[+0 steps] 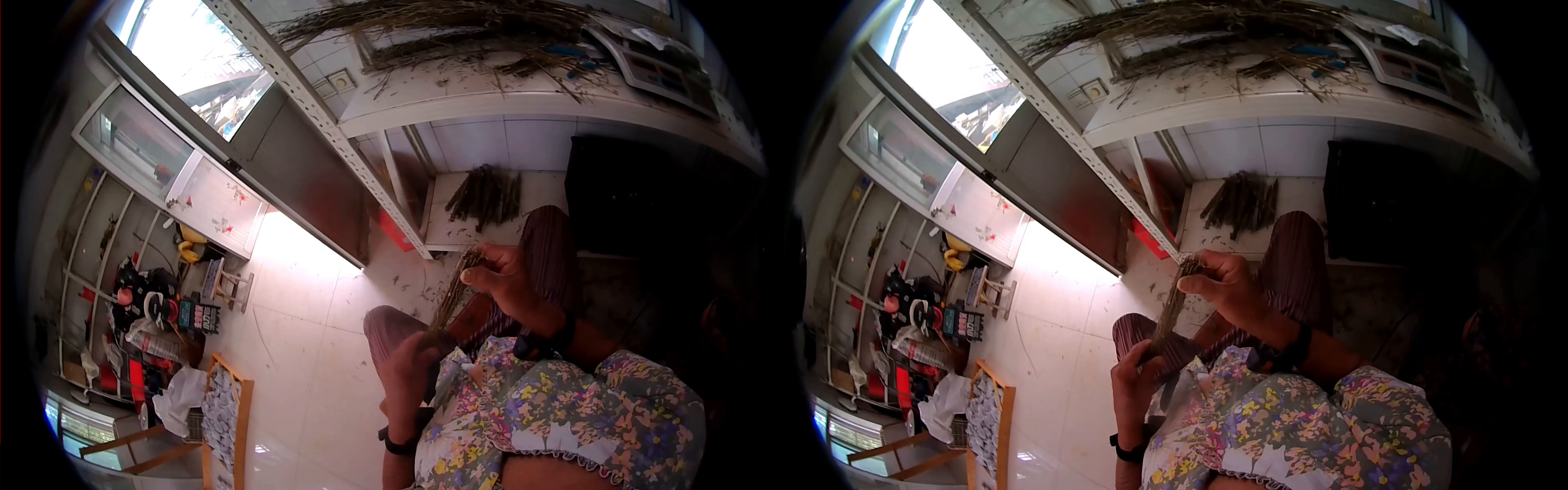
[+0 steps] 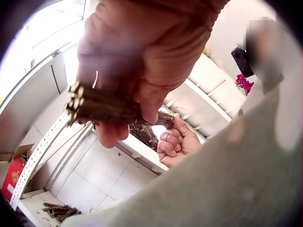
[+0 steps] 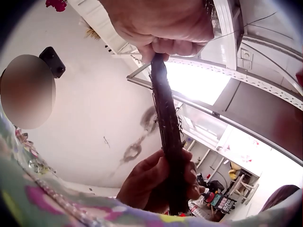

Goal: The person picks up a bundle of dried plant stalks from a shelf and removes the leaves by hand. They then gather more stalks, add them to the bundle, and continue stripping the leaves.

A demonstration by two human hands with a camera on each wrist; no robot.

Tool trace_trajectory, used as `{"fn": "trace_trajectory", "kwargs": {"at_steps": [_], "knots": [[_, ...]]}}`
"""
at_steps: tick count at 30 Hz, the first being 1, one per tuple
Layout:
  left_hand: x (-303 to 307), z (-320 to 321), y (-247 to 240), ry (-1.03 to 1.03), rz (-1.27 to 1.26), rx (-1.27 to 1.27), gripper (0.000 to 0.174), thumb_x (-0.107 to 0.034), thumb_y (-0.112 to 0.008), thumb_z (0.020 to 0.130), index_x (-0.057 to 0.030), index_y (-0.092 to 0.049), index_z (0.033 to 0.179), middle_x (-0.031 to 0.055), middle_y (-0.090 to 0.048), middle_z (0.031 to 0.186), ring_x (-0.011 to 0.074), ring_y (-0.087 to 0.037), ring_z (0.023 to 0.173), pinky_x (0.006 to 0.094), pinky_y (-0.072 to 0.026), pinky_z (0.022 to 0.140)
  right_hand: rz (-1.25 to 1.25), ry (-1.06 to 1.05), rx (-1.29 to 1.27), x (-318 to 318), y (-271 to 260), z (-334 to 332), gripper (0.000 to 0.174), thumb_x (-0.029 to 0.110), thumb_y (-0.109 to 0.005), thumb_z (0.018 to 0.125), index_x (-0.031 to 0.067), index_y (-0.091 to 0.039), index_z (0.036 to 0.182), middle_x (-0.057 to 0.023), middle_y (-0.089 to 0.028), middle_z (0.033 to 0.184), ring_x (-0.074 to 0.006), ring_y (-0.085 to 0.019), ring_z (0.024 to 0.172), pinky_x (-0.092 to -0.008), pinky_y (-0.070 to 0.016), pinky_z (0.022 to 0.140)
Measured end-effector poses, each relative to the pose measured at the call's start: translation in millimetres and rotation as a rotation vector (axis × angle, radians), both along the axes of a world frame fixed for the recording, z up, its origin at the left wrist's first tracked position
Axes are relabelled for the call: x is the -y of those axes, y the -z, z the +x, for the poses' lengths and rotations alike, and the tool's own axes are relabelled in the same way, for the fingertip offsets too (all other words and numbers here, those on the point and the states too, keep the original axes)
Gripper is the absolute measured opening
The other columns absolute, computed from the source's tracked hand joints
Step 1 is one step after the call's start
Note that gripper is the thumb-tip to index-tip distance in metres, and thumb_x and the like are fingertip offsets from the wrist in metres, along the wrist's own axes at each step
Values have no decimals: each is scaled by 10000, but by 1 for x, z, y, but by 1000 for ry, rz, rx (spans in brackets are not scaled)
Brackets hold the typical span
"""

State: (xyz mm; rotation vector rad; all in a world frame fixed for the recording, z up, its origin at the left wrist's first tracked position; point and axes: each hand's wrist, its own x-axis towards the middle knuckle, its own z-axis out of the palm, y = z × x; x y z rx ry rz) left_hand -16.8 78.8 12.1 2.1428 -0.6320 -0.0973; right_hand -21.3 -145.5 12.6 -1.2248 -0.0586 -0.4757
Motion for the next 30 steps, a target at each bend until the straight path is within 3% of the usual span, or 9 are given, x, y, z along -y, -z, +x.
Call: {"fn": "trace_trajectory", "kwargs": {"at_steps": [7,11,14,21,26,30], "knots": [[10,19,-17,161,-177,-21,249,-123,-531,932,33,-611,1108,75,-662,1009,131,-586,947,274,-455,855,-367,-26,64,-2,6,-7,229,101,-717,814,-16,-656,1001,47,-527,614,-1,-418,565,-215,-341,494],[25,21,-48,105,-315,-275,292,-148,-468,971,60,-601,1124,67,-645,1028,138,-576,953,263,-443,868,-490,-51,158,-6,0,-11,250,105,-714,817,-3,-665,1037,22,-527,600,-3,-440,580,-217,-363,504],[39,20,-36,175,-402,-322,298,-143,-494,917,13,-621,1136,94,-671,972,116,-601,886,247,-462,802,-528,-105,87,-4,-6,-14,215,102,-726,812,-30,-662,969,-74,-683,761,-71,-621,690,-245,-479,584],[38,19,-22,222,-536,-485,315,-166,-524,937,57,-589,1149,77,-656,1019,118,-591,936,250,-466,835,-495,-130,113,-7,-2,-15,200,126,-713,834,-31,-667,949,-91,-681,734,-105,-647,637,-256,-490,543],[36,11,-30,211,-630,-611,306,-157,-514,950,53,-566,1167,62,-640,988,115,-594,903,226,-479,776,-560,-112,186,-11,-9,-15,191,111,-693,851,-45,-659,956,-95,-679,726,-109,-664,645,-250,-516,555],[32,11,-25,164,-623,-626,273,-145,-494,961,45,-544,1151,43,-624,918,97,-582,804,206,-476,688,-464,-254,120,-11,-7,-13,181,92,-661,869,-38,-635,993,-67,-673,730,-88,-641,638,-239,-493,539]]}}
